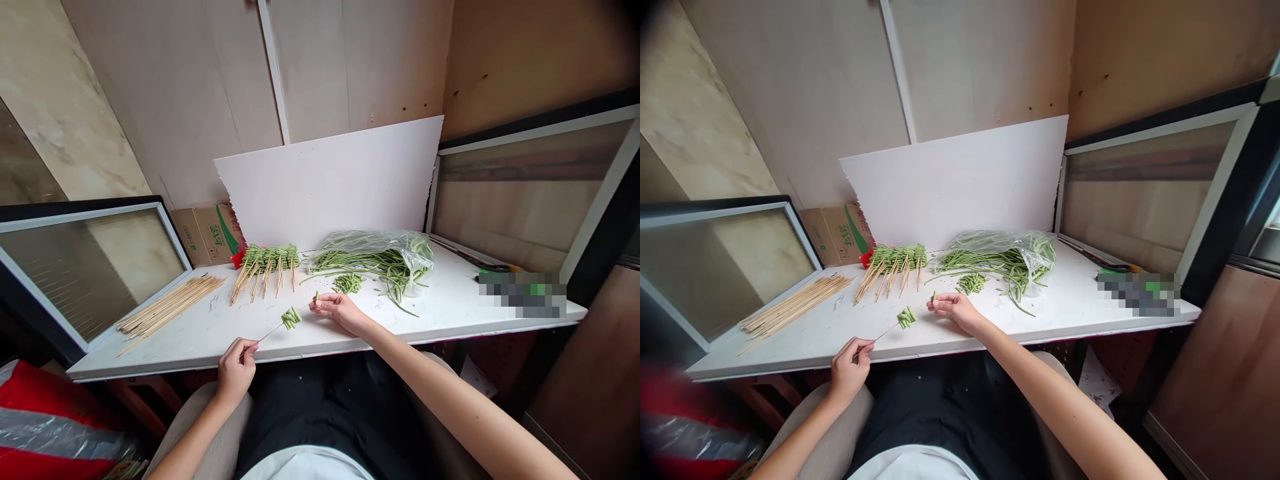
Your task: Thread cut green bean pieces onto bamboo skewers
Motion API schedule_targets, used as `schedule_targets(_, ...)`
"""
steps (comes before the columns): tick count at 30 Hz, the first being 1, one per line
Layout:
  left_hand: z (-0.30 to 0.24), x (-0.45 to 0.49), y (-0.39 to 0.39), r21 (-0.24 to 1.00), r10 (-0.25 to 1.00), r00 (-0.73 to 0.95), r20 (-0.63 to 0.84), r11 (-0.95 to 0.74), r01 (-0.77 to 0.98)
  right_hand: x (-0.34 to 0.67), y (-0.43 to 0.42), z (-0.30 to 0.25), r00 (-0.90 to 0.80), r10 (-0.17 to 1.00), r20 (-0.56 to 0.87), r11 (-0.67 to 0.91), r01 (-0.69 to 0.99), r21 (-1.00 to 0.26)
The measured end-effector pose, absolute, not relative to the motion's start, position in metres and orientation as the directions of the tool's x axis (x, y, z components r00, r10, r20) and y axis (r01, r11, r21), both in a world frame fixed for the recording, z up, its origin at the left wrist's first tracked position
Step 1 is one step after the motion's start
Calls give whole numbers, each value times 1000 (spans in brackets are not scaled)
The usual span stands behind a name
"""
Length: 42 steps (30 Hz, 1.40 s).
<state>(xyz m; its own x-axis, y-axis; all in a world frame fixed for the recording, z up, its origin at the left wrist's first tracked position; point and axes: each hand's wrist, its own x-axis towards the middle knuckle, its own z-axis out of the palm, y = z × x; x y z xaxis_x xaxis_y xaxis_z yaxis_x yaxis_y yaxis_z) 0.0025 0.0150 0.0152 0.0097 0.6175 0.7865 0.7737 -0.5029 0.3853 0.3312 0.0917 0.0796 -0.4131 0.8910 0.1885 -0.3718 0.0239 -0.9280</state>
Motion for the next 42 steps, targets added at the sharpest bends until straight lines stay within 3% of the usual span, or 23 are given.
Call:
schedule_targets(7, 17, 4, 15, 389, 618, 8, 786, -504, 771, 332, 92, 80, -420, 887, 194, 80, -275, -958)
schedule_targets(29, 16, 4, 15, 382, 601, 15, 799, -527, 759, 333, 93, 81, -436, 880, 186, 6, -382, -924)
schedule_targets(42, 18, 6, 14, 328, 576, 62, 815, -546, 771, 329, 102, 68, -319, 917, 239, 150, -279, -949)
